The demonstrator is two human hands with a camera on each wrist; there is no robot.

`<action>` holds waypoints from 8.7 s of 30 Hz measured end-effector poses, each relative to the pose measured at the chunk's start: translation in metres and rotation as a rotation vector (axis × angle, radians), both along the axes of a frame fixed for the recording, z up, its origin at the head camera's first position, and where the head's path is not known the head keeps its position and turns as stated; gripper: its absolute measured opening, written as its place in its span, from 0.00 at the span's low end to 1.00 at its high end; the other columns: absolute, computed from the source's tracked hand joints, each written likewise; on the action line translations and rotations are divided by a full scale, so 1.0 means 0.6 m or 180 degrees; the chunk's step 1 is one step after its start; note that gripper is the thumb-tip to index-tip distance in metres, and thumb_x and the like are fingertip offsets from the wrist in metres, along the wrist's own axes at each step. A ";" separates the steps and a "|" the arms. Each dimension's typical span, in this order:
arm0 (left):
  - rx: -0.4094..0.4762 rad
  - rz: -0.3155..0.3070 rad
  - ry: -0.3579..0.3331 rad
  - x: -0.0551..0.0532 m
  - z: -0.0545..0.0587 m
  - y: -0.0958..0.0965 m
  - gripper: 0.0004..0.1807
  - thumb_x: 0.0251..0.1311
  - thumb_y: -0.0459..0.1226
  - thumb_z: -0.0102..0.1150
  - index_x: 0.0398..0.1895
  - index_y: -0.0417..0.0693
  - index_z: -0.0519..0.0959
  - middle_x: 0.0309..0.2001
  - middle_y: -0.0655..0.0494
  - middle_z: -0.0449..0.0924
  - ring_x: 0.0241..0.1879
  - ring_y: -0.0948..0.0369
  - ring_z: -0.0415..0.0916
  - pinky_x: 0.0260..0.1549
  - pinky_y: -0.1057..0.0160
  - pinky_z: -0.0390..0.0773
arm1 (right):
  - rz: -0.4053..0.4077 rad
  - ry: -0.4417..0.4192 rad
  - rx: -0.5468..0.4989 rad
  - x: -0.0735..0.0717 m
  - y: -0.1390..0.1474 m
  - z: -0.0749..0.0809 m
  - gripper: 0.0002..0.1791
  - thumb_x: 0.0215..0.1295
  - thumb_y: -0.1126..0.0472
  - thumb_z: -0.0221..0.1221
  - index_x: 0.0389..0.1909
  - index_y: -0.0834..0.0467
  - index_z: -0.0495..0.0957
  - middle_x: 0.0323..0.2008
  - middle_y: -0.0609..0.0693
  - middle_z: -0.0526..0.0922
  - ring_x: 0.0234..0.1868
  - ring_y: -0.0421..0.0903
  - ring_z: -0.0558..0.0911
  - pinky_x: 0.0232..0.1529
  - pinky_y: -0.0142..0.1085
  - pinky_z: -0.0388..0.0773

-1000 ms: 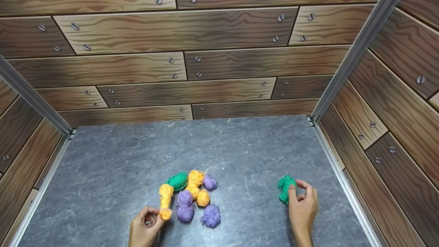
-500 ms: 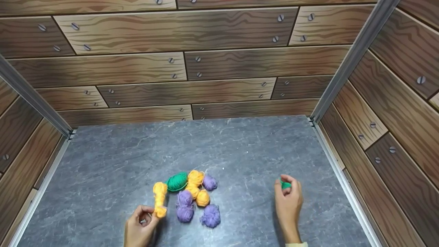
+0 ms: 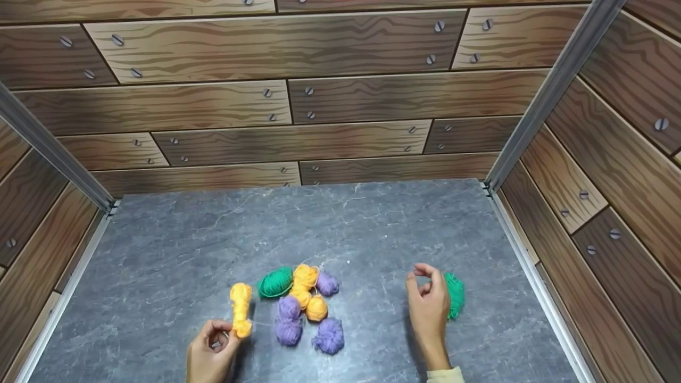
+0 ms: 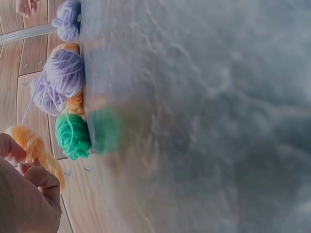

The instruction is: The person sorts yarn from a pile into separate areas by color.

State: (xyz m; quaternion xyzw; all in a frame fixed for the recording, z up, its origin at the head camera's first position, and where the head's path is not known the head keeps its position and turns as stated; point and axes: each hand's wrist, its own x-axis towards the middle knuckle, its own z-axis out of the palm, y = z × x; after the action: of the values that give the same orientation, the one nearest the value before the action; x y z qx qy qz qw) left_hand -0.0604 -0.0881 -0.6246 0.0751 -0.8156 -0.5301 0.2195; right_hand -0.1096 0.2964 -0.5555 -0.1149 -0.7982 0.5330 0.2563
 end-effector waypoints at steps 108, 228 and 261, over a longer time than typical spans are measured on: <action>-0.0402 0.0977 -0.0903 0.019 -0.008 -0.214 0.07 0.56 0.32 0.68 0.36 0.41 0.81 0.17 0.58 0.73 0.16 0.66 0.65 0.19 0.69 0.64 | 0.1986 -0.0451 0.0621 -0.100 -0.261 -0.061 0.22 0.61 0.56 0.72 0.55 0.53 0.81 0.48 0.52 0.84 0.24 0.37 0.72 0.24 0.29 0.70; 0.0395 -0.0575 -0.0921 -0.029 0.022 -0.076 0.05 0.62 0.30 0.65 0.41 0.40 0.84 0.35 0.52 0.83 0.16 0.67 0.62 0.17 0.70 0.63 | 0.1398 -0.0537 0.0274 -0.115 -0.257 -0.041 0.11 0.60 0.60 0.70 0.44 0.53 0.85 0.39 0.49 0.86 0.18 0.34 0.66 0.21 0.29 0.67; -0.0023 -0.0615 -0.0976 -0.076 0.034 -0.015 0.12 0.59 0.41 0.70 0.43 0.46 0.85 0.33 0.63 0.84 0.20 0.64 0.68 0.22 0.69 0.65 | 0.0718 -0.0261 -0.0369 -0.078 -0.138 -0.029 0.10 0.62 0.67 0.68 0.44 0.60 0.82 0.40 0.57 0.83 0.14 0.34 0.62 0.17 0.27 0.62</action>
State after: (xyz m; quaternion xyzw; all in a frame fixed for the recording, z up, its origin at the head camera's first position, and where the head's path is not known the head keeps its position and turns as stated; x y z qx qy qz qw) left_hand -0.1058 -0.0969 -0.6040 0.0756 -0.8448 -0.5281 0.0409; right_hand -0.1563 0.2137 -0.5731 -0.0608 -0.7837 0.5985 0.1548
